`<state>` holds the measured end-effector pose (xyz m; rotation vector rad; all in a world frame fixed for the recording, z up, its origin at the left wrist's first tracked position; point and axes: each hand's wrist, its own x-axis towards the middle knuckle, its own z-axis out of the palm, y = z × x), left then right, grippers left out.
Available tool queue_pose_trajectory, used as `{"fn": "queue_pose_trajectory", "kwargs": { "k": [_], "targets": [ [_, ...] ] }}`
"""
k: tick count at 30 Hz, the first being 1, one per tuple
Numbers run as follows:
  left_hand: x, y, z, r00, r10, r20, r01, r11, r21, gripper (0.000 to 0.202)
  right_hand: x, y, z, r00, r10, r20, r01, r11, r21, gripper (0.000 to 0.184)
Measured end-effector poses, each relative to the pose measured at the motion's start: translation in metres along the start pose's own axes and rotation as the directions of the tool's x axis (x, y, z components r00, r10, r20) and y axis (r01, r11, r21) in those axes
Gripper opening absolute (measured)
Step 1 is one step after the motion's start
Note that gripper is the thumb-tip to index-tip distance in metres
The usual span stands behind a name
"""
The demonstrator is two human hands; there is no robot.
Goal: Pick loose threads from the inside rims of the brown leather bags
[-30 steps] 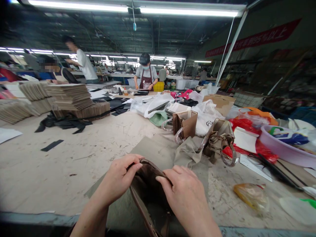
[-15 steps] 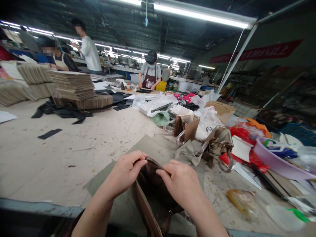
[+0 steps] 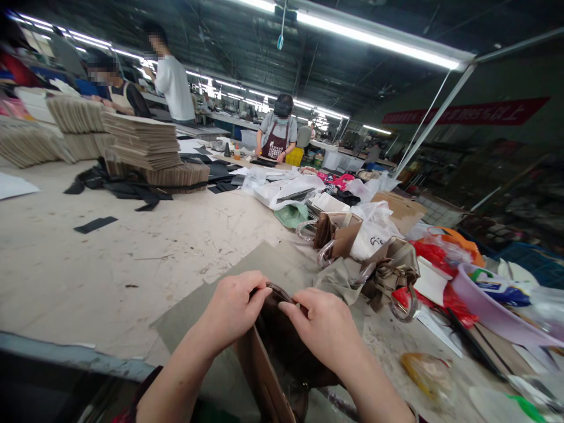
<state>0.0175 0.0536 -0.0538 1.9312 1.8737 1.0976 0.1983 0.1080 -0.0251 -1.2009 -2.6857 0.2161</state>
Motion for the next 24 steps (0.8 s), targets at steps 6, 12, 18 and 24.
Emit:
{"fn": "queue_pose_trajectory", "kwargs": {
  "k": [6,12,18,24],
  "targets": [
    [0.002,0.001,0.003,0.999,-0.029,-0.019,0.03,0.998,0.054,0.014,0.012,-0.009,0.001,0.997,-0.08,0.008,0.081,0.995,-0.059,0.034],
    [0.001,0.001,0.003,0.999,-0.025,-0.03,0.026,0.999,0.028,0.014,0.013,-0.008,0.007,0.993,-0.112,-0.025,0.109,0.99,-0.089,0.033],
    [0.001,0.002,0.003,0.999,-0.028,-0.021,0.028,1.0,-0.006,0.016,0.014,-0.01,0.007,0.997,-0.081,-0.019,0.078,0.991,-0.111,0.034],
    [-0.004,0.002,-0.01,0.99,-0.113,0.079,0.124,0.98,-0.157,0.026,0.02,-0.014,0.005,0.996,-0.087,0.002,0.086,0.99,-0.115,0.027]
  ]
}}
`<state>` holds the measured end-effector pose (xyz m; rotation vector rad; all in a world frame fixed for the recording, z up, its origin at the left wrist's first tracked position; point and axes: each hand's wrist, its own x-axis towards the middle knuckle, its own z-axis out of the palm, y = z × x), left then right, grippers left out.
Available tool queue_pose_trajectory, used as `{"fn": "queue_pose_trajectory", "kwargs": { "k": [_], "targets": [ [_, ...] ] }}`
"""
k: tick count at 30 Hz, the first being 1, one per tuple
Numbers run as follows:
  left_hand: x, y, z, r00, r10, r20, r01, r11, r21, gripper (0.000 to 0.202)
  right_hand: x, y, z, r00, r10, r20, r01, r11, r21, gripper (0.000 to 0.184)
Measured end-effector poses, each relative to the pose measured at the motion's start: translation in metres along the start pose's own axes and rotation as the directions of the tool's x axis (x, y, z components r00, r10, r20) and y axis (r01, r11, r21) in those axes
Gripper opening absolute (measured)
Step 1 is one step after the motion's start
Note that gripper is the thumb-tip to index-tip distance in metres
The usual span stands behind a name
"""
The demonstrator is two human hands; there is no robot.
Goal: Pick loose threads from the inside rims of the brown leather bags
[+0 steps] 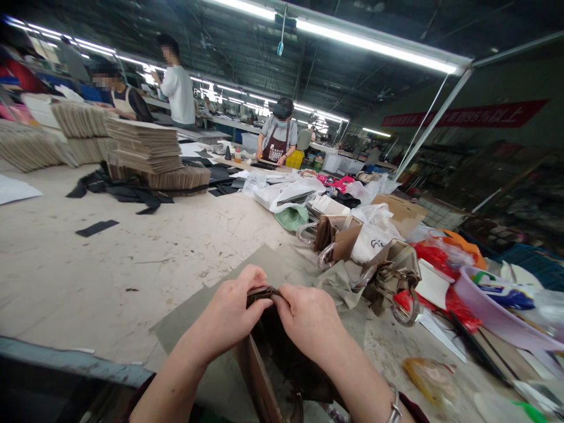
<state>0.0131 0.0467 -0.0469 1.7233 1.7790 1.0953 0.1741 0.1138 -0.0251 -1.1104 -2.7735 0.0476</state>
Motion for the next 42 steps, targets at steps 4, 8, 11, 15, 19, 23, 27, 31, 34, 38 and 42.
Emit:
{"fn": "queue_pose_trajectory", "kwargs": {
  "k": [4,8,11,15,19,23,27,31,34,38,42],
  "targets": [
    [-0.007,-0.008,-0.017,0.986,-0.089,0.14,0.084,0.995,0.044,0.059,0.002,-0.002,0.0,1.0,0.018,-0.003,-0.018,0.999,0.027,0.031],
    [-0.014,-0.012,-0.03,0.973,-0.048,0.225,0.031,0.997,0.077,0.052,-0.001,-0.001,-0.006,0.997,0.048,0.053,-0.056,0.985,0.165,0.033],
    [-0.017,-0.009,-0.034,0.968,-0.004,0.251,-0.03,0.991,0.131,0.046,-0.009,0.005,-0.008,0.993,0.095,0.073,-0.11,0.962,0.251,0.034],
    [-0.017,-0.001,-0.031,0.971,0.003,0.24,-0.055,0.976,0.212,0.04,-0.023,0.011,-0.001,0.978,0.208,0.033,-0.209,0.941,0.268,0.036],
    [-0.014,0.006,-0.023,0.981,0.073,0.179,-0.111,0.971,0.212,0.036,-0.031,0.008,0.007,0.958,0.284,-0.047,-0.264,0.931,0.252,0.035],
    [-0.01,0.01,-0.012,0.987,0.144,0.078,-0.159,0.957,0.242,0.019,-0.036,0.008,0.008,0.959,0.275,-0.072,-0.241,0.92,0.31,0.027],
    [-0.006,0.013,-0.002,0.982,0.176,0.065,-0.187,0.942,0.277,0.017,-0.04,0.011,0.007,0.961,0.26,-0.094,-0.213,0.913,0.349,0.019],
    [-0.005,0.018,0.003,0.989,0.139,0.053,-0.149,0.928,0.343,0.021,-0.043,0.012,0.008,0.965,0.24,-0.107,-0.186,0.911,0.368,0.016],
    [-0.005,0.021,0.005,0.991,0.129,0.043,-0.135,0.905,0.404,0.011,-0.045,0.012,0.009,0.958,0.253,-0.133,-0.19,0.912,0.362,0.018],
    [-0.003,0.024,0.011,0.99,0.14,-0.024,-0.111,0.871,0.479,0.008,-0.047,0.012,0.009,0.952,0.267,-0.15,-0.203,0.918,0.341,0.017],
    [0.001,0.023,0.017,0.988,0.151,-0.046,-0.106,0.852,0.513,0.009,-0.047,0.012,0.01,0.951,0.269,-0.149,-0.207,0.919,0.336,0.019]
  ]
}}
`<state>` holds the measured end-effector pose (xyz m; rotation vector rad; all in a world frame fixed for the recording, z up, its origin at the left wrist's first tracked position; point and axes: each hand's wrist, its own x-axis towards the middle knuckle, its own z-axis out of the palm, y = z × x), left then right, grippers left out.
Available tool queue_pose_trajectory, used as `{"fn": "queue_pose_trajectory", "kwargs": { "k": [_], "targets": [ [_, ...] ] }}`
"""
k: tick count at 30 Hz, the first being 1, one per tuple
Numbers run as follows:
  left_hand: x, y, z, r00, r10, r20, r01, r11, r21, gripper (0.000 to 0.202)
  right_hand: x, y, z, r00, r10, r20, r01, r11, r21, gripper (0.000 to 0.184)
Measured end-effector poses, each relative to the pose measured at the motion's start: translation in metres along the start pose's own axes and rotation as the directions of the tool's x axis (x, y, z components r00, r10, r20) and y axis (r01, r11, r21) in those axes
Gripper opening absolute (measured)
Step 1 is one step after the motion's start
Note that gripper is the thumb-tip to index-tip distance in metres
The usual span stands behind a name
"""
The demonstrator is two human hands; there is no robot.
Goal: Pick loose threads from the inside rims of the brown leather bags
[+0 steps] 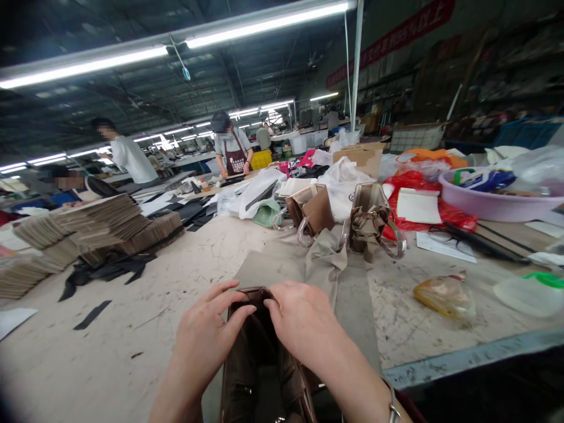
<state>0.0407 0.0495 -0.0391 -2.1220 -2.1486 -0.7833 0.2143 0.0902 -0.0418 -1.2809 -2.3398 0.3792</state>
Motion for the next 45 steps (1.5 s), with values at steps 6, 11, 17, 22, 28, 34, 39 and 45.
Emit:
{"fn": "queue_pose_trajectory", "kwargs": {
  "k": [6,11,17,22,28,34,39,45],
  "targets": [
    [0.004,-0.001,0.0,0.979,0.191,0.069,-0.172,0.959,-0.224,0.018,0.002,0.012,0.001,1.0,-0.001,-0.019,0.002,1.0,0.022,0.022],
    [0.003,0.0,-0.001,0.978,0.193,0.079,-0.164,0.946,-0.281,0.013,0.003,0.015,-0.001,1.0,-0.005,-0.009,0.005,0.999,0.035,0.022],
    [0.003,0.001,0.0,0.991,0.127,0.046,-0.113,0.966,-0.234,0.016,0.003,0.012,-0.001,1.0,-0.016,-0.009,0.017,0.999,0.046,0.022],
    [0.005,0.001,0.004,0.991,0.116,0.06,-0.097,0.964,-0.246,0.017,0.003,0.013,-0.001,0.999,-0.037,-0.034,0.037,0.999,0.007,0.02],
    [0.005,-0.001,0.005,0.99,0.127,0.064,-0.108,0.965,-0.238,0.009,0.005,0.012,-0.002,0.999,-0.037,-0.035,0.037,0.999,0.0,0.02],
    [0.008,-0.002,0.004,0.992,0.125,0.026,-0.116,0.965,-0.236,0.011,0.005,0.013,-0.001,0.999,-0.014,-0.037,0.012,0.999,-0.046,0.023],
    [0.014,-0.002,0.006,0.994,0.105,0.022,-0.098,0.972,-0.212,0.013,0.006,0.014,-0.002,0.999,0.002,-0.036,-0.002,1.0,-0.004,0.019],
    [0.013,-0.003,0.008,0.993,0.115,0.015,-0.11,0.974,-0.199,0.015,0.009,0.014,-0.002,0.999,-0.002,-0.037,0.006,0.995,0.103,0.016]
  ]
}}
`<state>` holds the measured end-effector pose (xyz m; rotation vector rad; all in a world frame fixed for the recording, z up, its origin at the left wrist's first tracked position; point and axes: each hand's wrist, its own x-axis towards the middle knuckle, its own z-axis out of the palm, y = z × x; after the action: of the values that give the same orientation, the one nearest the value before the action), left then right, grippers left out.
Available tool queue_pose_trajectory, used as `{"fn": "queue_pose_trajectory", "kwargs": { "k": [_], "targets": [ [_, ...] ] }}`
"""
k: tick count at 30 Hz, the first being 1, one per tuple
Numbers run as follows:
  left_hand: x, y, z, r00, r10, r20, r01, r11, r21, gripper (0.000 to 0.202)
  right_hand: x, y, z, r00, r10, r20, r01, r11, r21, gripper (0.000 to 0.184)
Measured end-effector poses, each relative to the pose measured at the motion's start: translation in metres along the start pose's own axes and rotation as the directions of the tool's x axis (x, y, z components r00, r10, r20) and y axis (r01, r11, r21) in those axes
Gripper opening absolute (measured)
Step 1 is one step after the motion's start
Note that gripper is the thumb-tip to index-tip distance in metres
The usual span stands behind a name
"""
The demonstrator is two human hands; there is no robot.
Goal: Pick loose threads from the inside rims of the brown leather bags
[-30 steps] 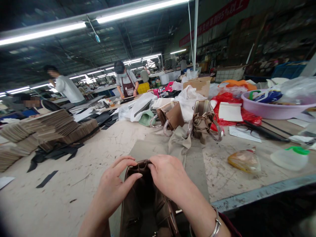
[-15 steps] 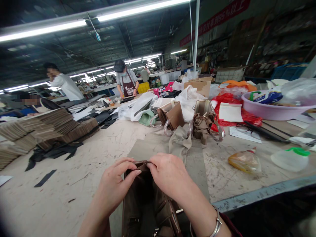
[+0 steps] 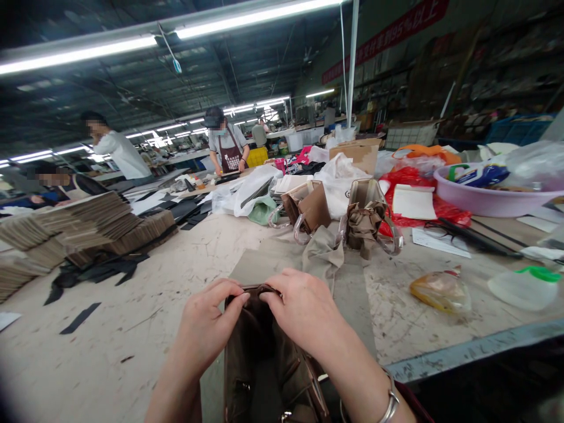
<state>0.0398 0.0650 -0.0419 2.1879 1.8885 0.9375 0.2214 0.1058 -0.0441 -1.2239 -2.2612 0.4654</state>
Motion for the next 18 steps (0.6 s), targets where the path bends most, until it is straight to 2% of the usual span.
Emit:
{"fn": "queue_pose_trajectory", "kwargs": {
  "k": [7,18],
  "targets": [
    [-0.0002,-0.0028,0.0076,0.997,-0.05,-0.053,0.052,0.998,0.03,0.015,0.0015,-0.0023,0.0014,0.999,-0.038,0.013,0.039,0.999,-0.024,0.017],
    [0.0006,-0.0024,0.0092,0.997,-0.06,-0.037,0.06,0.998,-0.003,0.013,0.008,-0.0016,0.0036,0.998,-0.065,-0.001,0.065,0.997,-0.028,0.015]
  ]
}}
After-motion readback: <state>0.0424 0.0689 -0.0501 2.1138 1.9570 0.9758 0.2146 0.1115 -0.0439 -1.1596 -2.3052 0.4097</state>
